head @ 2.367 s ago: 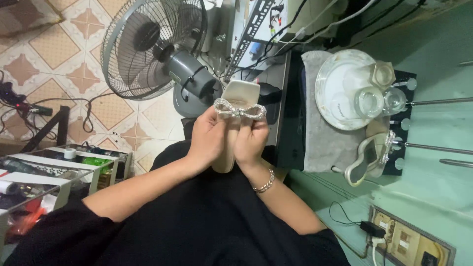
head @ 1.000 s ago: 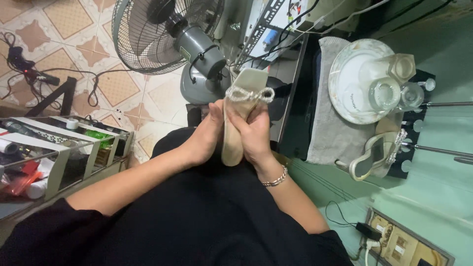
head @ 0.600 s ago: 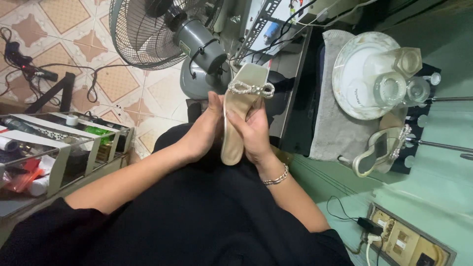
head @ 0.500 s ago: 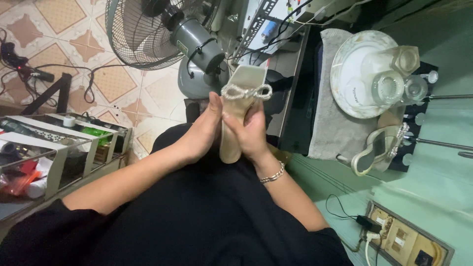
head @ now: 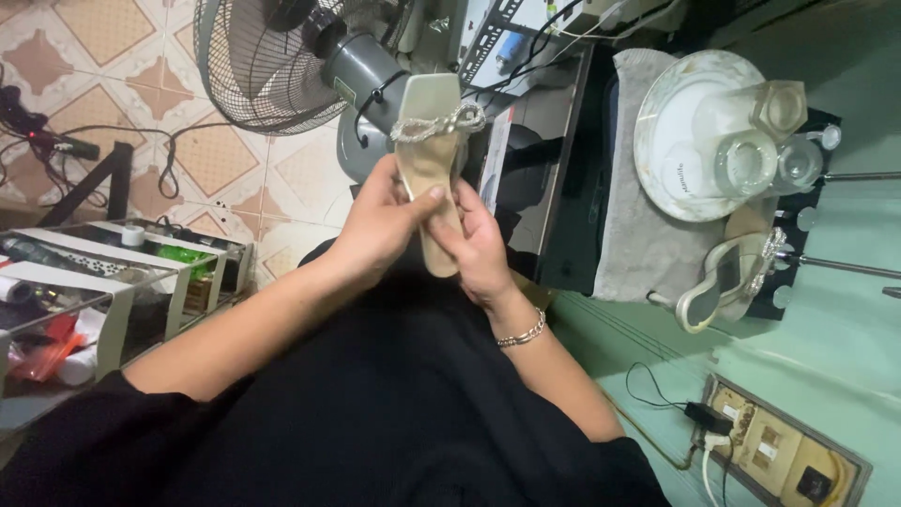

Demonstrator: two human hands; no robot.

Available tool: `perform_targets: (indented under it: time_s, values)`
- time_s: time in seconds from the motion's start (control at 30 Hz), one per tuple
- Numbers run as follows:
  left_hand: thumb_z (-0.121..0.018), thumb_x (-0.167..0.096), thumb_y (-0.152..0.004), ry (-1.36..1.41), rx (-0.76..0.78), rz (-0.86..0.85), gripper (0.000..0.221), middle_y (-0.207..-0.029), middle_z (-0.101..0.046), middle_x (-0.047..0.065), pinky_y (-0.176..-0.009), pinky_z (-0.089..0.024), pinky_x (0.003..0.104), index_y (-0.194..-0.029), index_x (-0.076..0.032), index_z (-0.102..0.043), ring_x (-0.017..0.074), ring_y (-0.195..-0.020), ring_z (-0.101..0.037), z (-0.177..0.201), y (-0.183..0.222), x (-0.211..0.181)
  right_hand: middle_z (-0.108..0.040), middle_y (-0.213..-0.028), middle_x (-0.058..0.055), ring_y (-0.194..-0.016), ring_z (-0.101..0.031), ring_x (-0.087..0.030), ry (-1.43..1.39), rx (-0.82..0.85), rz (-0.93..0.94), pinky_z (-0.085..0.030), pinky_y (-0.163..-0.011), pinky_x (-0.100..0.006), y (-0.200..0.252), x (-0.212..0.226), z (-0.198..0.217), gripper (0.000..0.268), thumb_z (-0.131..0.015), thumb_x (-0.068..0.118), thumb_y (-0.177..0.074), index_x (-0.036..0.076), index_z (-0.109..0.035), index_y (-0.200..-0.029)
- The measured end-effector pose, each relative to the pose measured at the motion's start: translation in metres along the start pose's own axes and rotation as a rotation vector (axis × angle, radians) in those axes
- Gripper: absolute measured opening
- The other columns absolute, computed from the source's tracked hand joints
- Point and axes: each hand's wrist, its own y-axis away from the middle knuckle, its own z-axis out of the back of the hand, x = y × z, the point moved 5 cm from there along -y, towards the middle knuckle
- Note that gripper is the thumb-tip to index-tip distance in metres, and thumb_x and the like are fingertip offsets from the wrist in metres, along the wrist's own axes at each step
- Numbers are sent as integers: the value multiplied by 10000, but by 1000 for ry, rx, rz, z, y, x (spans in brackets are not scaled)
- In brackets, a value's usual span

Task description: The person is repairing a sandal by heating the sole with a hair dryer and attaching an insole.

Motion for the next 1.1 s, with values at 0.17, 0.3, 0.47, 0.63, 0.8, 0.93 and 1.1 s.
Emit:
perform_targets:
  time_s: [0.17,0.3,0.47,0.63,0.8,0.93,1.1]
  values:
    - [-599,10,-963,37,-73,47,327,-1087,-706,126,-867,-576,314,-1272,7,-495,170,-967,-700,7,-3,-6,-566,-1447,-141,-1349,-571,-217,256,74,206,-454,-1188,-362,-6,2,-10,619,-623,-36,-1034,-34,-335,-1582]
    - [-619,54,-975,-12,-2,-69,314,-1139,-705,135,-908,-577,308,-1273,39,-520,159,-1023,-698,10,-10,-14,-505,-1507,-128,-1408,-511,-202,342,75,239,-405,-1222,-349,-3,13,-12,676,-621,-29,-1042,-27,-267,-1619]
    - [-594,-8,-937,138,51,93,386,-1108,-707,106,-845,-596,315,-1313,-23,-511,172,-950,-717,0,-13,-34,-432,-1512,-116,-1426,-453,-205,341,134,135,-380,-1225,-342,0,11,-7,883,-632,-43,-996,7,-63,-1671]
    - [-670,-25,-948,11,32,96,411,-1147,-690,91,-876,-586,306,-1321,4,-500,143,-1005,-698,5,-25,-22,-482,-1441,-119,-1269,-516,-189,336,5,125,-454,-1076,-326,-1,1,-14,897,-632,-31,-987,42,-68,-1682]
    - [-659,-69,-965,-6,52,163,326,-1086,-706,97,-804,-608,331,-1261,13,-551,168,-915,-706,8,-38,-30,-474,-1436,-108,-1249,-544,-165,497,-59,186,-486,-1080,-316,-1,-1,-21,921,-648,-17,-987,72,-40,-1674]
    - [-600,-143,-1026,165,172,226,247,-1010,-686,86,-771,-602,327,-1232,-9,-579,164,-849,-687,8,-44,-31,-480,-1395,-124,-1195,-548,-183,662,-165,192,-524,-1037,-324,0,-1,-29,925,-678,11,-982,55,-74,-1682]
    - [-591,-140,-996,158,174,351,210,-933,-696,68,-697,-619,333,-1169,-22,-579,158,-771,-692,12,-49,-42,-536,-1409,-186,-1172,-647,-246,918,-269,205,-570,-979,-351,1,16,-64,926,-703,69,-957,21,-81,-1641]
